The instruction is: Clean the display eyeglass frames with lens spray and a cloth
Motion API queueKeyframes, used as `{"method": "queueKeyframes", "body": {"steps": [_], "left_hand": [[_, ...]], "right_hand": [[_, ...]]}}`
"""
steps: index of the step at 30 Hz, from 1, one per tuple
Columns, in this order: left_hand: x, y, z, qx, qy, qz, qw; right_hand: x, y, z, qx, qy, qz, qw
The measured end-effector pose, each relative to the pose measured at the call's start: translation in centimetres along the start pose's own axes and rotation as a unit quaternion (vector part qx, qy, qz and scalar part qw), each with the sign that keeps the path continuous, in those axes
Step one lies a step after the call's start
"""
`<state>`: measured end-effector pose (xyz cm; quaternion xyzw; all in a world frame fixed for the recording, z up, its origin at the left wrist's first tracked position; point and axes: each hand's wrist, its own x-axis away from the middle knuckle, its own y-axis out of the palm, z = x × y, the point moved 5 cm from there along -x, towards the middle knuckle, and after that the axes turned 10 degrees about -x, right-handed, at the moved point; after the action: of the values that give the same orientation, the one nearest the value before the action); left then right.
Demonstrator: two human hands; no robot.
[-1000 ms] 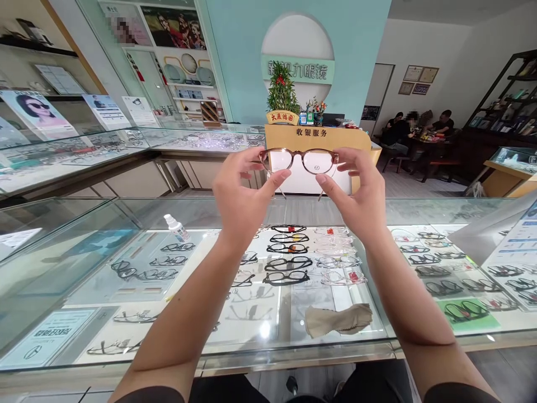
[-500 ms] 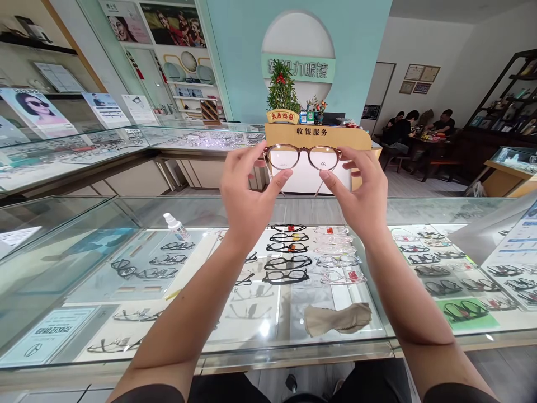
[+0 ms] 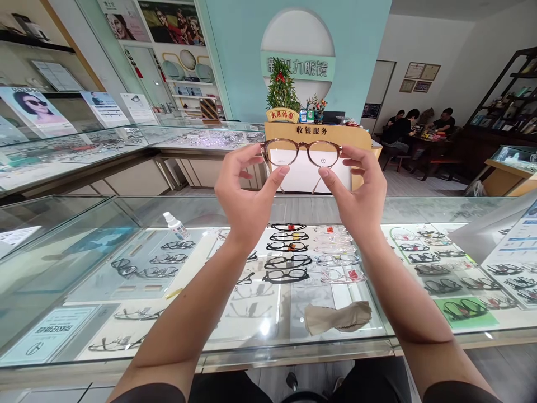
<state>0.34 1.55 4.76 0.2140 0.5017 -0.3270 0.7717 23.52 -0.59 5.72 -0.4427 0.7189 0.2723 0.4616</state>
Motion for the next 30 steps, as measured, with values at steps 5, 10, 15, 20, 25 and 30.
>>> {"method": "queueKeyframes", "body": {"steps": [5,10,15,20,25,30], "left_hand": [[0.02,0.07,0.04,0.008,-0.011,-0.003,1.000],[0.02,0.15,0.12,0.004,-0.023,-0.023,0.999],[0.01,0.20,0.17,-0.018,-0.027,-0.042,0.999],[0.04,0.15,0.24,-0.033,-0.017,-0.035,0.999],[0.06,-0.05,0.39,-0.018,-0.024,-0.025,0.999],[0.05,-0.21,0.38,-0.022,-0.027,-0.015,0.999]], "right_hand": [[0.07,0.00,-0.21,0.003,-0.015,0.004,1.000],[-0.08,-0.15,-0.23,0.005,-0.017,-0.004,1.000],[-0.26,-0.25,-0.15,0.007,-0.002,-0.012,1.000],[-0.28,-0.17,0.02,0.012,0.014,-0.022,1.000],[-0.21,-0.01,0.37,0.016,0.039,-0.038,0.998],[-0.11,0.16,0.56,0.017,0.046,-0.047,0.998]]}}
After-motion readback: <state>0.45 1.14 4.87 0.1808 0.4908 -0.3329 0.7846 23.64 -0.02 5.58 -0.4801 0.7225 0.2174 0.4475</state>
